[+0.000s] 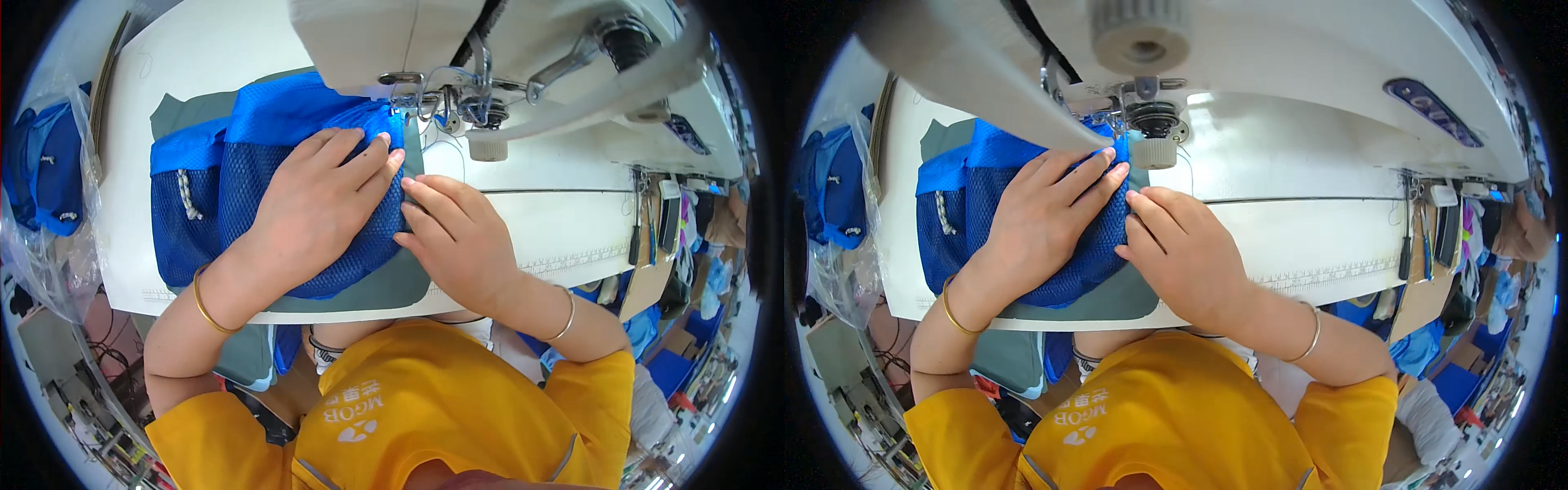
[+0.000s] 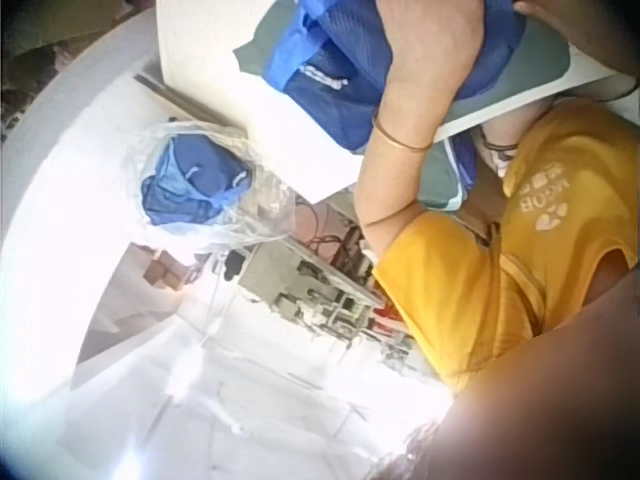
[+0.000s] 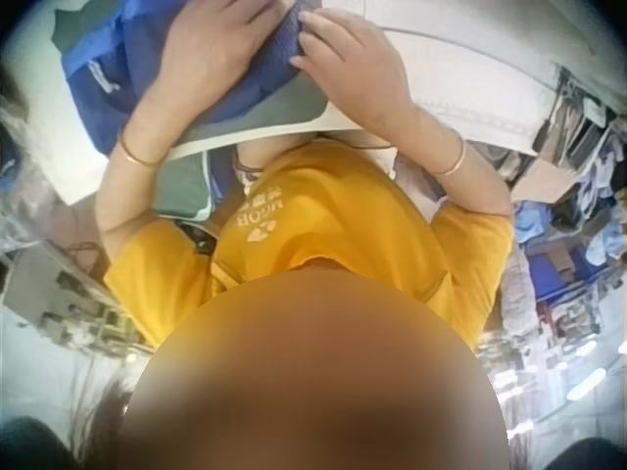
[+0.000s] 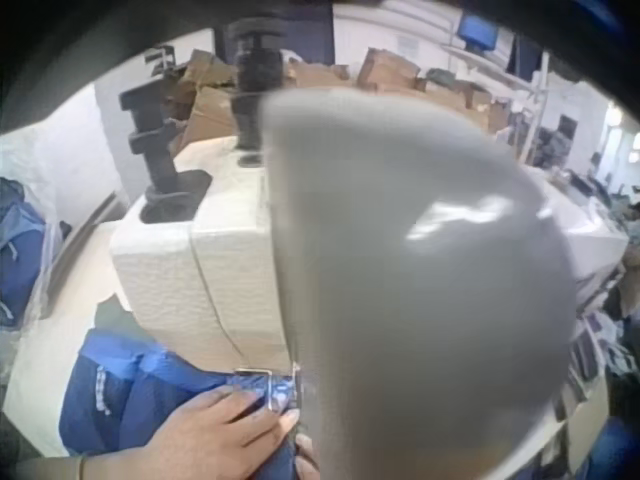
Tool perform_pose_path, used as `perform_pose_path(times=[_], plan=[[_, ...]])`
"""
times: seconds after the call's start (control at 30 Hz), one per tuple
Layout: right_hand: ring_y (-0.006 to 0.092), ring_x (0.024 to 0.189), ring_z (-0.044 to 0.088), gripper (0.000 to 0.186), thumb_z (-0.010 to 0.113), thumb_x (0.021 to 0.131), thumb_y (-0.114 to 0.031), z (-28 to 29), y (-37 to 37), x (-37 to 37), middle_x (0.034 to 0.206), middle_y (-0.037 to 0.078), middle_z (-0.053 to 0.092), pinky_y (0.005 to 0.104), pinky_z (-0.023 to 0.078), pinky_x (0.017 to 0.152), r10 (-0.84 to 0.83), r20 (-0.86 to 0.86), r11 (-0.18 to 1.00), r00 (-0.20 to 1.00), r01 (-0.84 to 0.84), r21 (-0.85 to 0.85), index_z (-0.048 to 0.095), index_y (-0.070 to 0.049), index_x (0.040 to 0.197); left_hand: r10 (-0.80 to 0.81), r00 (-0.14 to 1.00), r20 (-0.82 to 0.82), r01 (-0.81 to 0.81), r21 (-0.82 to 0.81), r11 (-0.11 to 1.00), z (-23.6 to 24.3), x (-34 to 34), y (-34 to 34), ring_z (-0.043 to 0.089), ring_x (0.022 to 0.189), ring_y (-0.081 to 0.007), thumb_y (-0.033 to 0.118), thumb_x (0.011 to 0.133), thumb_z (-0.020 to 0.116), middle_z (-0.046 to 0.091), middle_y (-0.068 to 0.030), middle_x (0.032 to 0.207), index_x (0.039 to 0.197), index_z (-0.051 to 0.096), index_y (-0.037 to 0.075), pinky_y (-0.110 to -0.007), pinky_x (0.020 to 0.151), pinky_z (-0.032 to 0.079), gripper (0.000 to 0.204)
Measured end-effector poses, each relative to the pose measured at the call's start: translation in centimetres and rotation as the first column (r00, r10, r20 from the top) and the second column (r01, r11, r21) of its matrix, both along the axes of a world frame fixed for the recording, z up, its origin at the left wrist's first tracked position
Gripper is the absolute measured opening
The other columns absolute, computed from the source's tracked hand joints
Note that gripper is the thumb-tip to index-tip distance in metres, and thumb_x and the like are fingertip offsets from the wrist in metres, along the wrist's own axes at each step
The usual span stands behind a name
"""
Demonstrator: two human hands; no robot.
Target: Sewing blue mesh pockets onto a synthetic fabric backing using an industrial sewing machine.
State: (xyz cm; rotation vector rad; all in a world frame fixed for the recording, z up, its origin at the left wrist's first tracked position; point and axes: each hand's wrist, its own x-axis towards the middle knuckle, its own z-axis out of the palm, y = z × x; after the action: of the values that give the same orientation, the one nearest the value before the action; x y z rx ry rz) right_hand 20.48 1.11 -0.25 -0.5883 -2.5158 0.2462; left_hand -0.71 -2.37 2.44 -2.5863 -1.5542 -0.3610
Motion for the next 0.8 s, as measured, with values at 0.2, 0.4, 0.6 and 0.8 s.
perform_pose_path(times=[0.2, 0.4, 0.6, 0.8], plan=[[0.0294, 0.111, 0.063, 0.030, 0.078, 0.077, -0.020, -0.4, 0.6, 0.3, 0.115, 0.014, 0.068, 0.0391, 0.055, 0.095, 0.046, 0.034, 0.999, 0.998, -0.046, -0.003, 0.069, -0.001, 0.098, -0.006, 0.999, 0.048, 0.008, -0.028, 1.000, -0.1, -0.2, 0.0, 0.061, 0.115, -0.0279, 0.011, 0.081, 0.062, 0.066, -0.0070, 0.124, 0.124, 0.069, 0.005, -0.039, 0.098, 0.051, 0.044], [0.0282, 0.110, 0.064, 0.031, 0.079, 0.076, -0.021, -0.2, 1.2, 0.0, 0.114, 0.013, 0.069, 0.0379, 0.055, 0.092, 0.062, 0.025, 0.998, 0.998, -0.062, 0.009, 0.070, -0.002, 0.098, -0.014, 0.999, 0.044, 0.014, -0.013, 1.000, -0.4, -0.6, 0.3, 0.060, 0.115, -0.0278, 0.011, 0.081, 0.063, 0.066, -0.0068, 0.119, 0.125, 0.068, 0.006, -0.041, 0.101, 0.048, 0.045], [0.0272, 0.109, 0.065, 0.031, 0.079, 0.075, -0.020, -0.1, 1.6, -0.1, 0.112, 0.013, 0.069, 0.0381, 0.055, 0.093, 0.072, 0.034, 0.997, 0.997, -0.073, 0.022, 0.070, -0.002, 0.098, -0.008, 0.999, 0.049, 0.009, -0.013, 1.000, -0.6, -0.8, 0.7, 0.059, 0.119, -0.0286, 0.011, 0.082, 0.063, 0.066, -0.0074, 0.119, 0.123, 0.070, 0.006, -0.041, 0.104, 0.048, 0.042], [0.0253, 0.104, 0.066, 0.028, 0.081, 0.076, -0.020, -0.4, 2.3, -0.4, 0.113, 0.010, 0.070, 0.0368, 0.054, 0.085, 0.053, 0.009, 0.998, 0.999, -0.053, 0.033, 0.070, -0.004, 0.096, -0.006, 1.000, 0.031, 0.005, 0.019, 1.000, -0.9, -1.0, 1.2, 0.059, 0.119, -0.0294, 0.012, 0.081, 0.064, 0.067, -0.0078, 0.119, 0.117, 0.071, 0.006, -0.042, 0.104, 0.048, 0.037]])
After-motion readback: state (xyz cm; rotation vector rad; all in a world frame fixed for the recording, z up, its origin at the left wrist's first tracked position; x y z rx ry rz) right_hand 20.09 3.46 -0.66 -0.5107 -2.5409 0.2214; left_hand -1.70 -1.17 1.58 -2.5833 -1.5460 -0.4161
